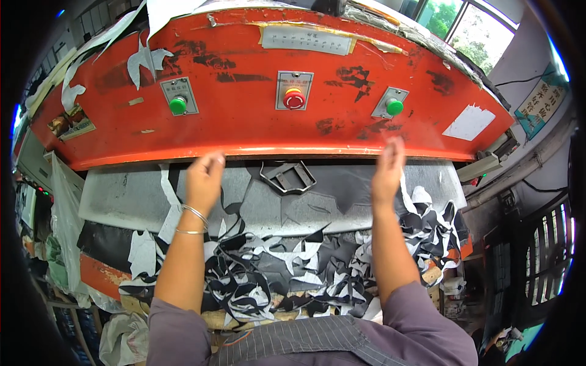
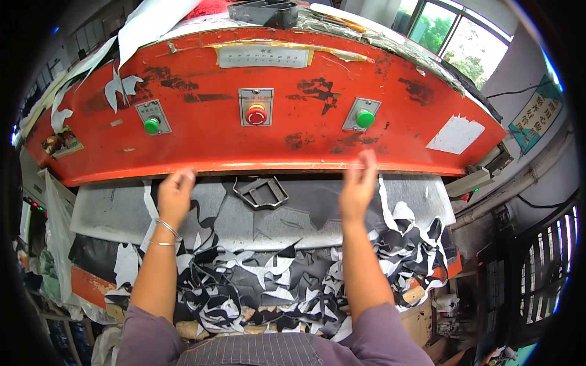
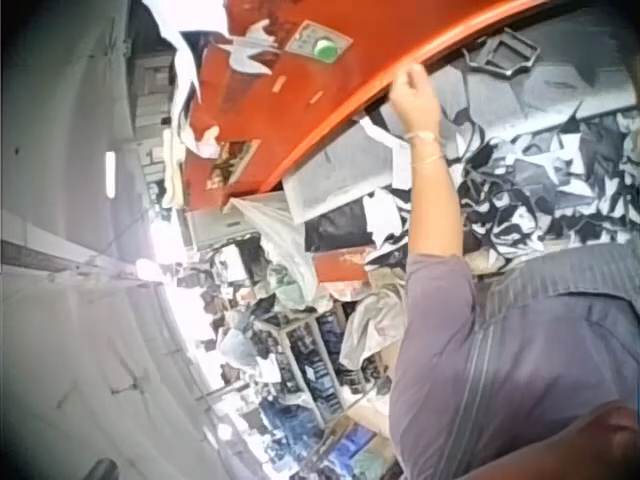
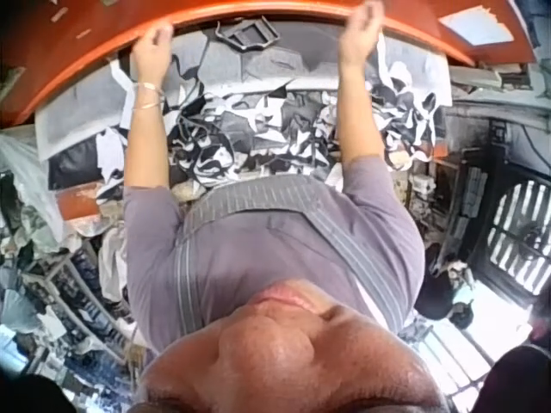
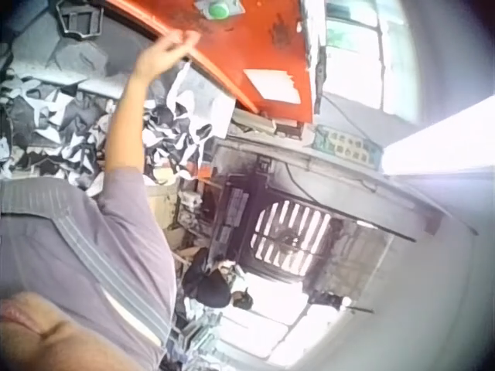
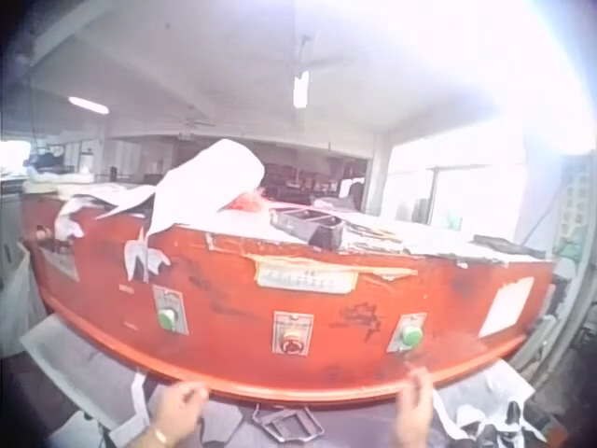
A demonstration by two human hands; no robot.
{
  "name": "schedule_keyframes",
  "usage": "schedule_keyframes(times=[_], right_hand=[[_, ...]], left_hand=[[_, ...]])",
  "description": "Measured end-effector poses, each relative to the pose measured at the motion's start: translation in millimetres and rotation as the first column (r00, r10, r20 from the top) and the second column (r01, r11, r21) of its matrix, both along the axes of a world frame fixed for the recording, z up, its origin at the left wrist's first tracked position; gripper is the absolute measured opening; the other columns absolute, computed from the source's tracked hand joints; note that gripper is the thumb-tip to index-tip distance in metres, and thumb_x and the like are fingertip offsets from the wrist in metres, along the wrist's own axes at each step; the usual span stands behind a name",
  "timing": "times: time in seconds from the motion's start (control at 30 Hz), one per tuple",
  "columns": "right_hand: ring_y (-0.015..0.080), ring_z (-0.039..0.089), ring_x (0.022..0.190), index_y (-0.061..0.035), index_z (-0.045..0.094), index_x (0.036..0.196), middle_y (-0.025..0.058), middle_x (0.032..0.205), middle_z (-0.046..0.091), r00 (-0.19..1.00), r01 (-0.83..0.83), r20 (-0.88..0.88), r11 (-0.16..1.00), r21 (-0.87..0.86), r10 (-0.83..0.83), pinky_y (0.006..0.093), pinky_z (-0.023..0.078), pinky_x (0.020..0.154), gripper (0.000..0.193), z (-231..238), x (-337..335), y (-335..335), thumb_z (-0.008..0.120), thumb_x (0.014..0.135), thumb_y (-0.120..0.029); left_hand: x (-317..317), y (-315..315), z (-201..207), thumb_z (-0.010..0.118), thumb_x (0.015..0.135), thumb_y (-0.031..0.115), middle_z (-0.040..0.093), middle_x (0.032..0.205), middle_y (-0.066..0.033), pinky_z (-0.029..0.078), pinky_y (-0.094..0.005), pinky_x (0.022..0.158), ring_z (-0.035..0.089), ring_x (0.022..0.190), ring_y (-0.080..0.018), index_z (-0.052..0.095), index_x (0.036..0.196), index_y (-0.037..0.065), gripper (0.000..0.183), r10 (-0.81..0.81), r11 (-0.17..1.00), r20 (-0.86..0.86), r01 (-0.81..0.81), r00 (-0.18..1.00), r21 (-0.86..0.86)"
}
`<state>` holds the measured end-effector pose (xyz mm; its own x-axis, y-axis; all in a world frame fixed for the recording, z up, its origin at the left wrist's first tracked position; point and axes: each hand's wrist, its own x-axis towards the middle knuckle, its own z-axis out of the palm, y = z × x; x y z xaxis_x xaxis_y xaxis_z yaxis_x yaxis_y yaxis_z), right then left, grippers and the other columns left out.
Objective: The worker is using a hydraulic clicking press and a metal die to cut shoe upper components from a large sheet of leather.
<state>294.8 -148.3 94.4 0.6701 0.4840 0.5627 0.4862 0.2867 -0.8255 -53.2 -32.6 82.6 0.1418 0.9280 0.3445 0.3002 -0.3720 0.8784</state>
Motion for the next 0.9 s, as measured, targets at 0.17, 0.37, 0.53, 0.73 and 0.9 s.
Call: schedule_keyframes(times=[0.17,0.37,0.53,0.73,0.9], right_hand=[[0.035,0.021,0.14,0.0027,0.031,0.142,0.0251,0.15,0.023,0.82,0.406,0.254,0.835,0.372,-0.513,0.0447,0.018,0.113,0.055,107.2,36.7,6.0,0.037,0.102,-0.035],[0.0404,0.015,0.141,-0.0009,0.019,0.147,0.026,0.152,0.012,0.782,0.406,0.415,0.885,0.226,-0.465,0.0507,0.014,0.112,0.068,93.9,23.2,-22.6,0.049,0.096,-0.036],[0.0238,0.057,0.085,-0.0018,0.06,0.111,0.0097,0.088,0.06,0.786,-0.415,0.142,0.683,-0.6,0.602,0.036,0.046,0.08,0.047,-9.5,-109.6,-179.4,0.076,0.076,-0.029],[0.0267,0.06,0.088,-0.0041,0.062,0.104,0.0093,0.094,0.057,0.375,-0.207,0.512,0.608,-0.766,0.773,0.0346,0.051,0.074,0.045,-59.2,-194.3,-271.9,0.073,0.064,-0.02],[0.0252,0.061,0.082,-0.007,0.062,0.084,0.0081,0.083,0.057,0.432,-0.185,0.532,0.649,-0.738,0.728,0.0352,0.052,0.066,0.026,-56.9,-197.9,-267.2,0.071,0.061,-0.014]], left_hand=[[4.3,-25.9,100.3,0.054,0.094,0.011,0.059,0.075,-0.0077,0.042,-0.0346,0.069,0.052,0.072,-0.0231,0.061,0.078,0.001,0.02,0.335,0.562,0.171,-0.342,0.927,0.753],[-27.5,-69.0,89.3,0.055,0.092,0.015,0.048,0.065,-0.0132,0.038,-0.0411,0.061,0.047,0.063,-0.0303,0.049,0.066,0.003,0.03,0.247,0.769,-0.29,-0.005,0.925,0.639],[-41.8,-230.9,7.4,0.069,0.083,0.028,0.064,0.077,-0.0108,0.049,-0.0364,0.065,0.062,0.072,-0.0295,0.063,0.069,0.006,0.026,-0.336,0.893,-0.434,0.429,0.836,0.136],[-31.6,-330.6,-45.6,0.078,0.064,0.02,0.06,0.088,-0.0076,0.048,-0.0377,0.076,0.057,0.088,-0.0274,0.065,0.097,0.009,0.037,-0.325,0.876,-0.683,0.48,0.655,0.043],[-25.2,-334.7,-51.5,0.075,0.057,0.014,0.055,0.082,-0.0081,0.046,-0.0384,0.073,0.054,0.084,-0.0286,0.063,0.087,0.008,0.033,-0.246,0.899,-0.653,0.421,0.716,0.124]])
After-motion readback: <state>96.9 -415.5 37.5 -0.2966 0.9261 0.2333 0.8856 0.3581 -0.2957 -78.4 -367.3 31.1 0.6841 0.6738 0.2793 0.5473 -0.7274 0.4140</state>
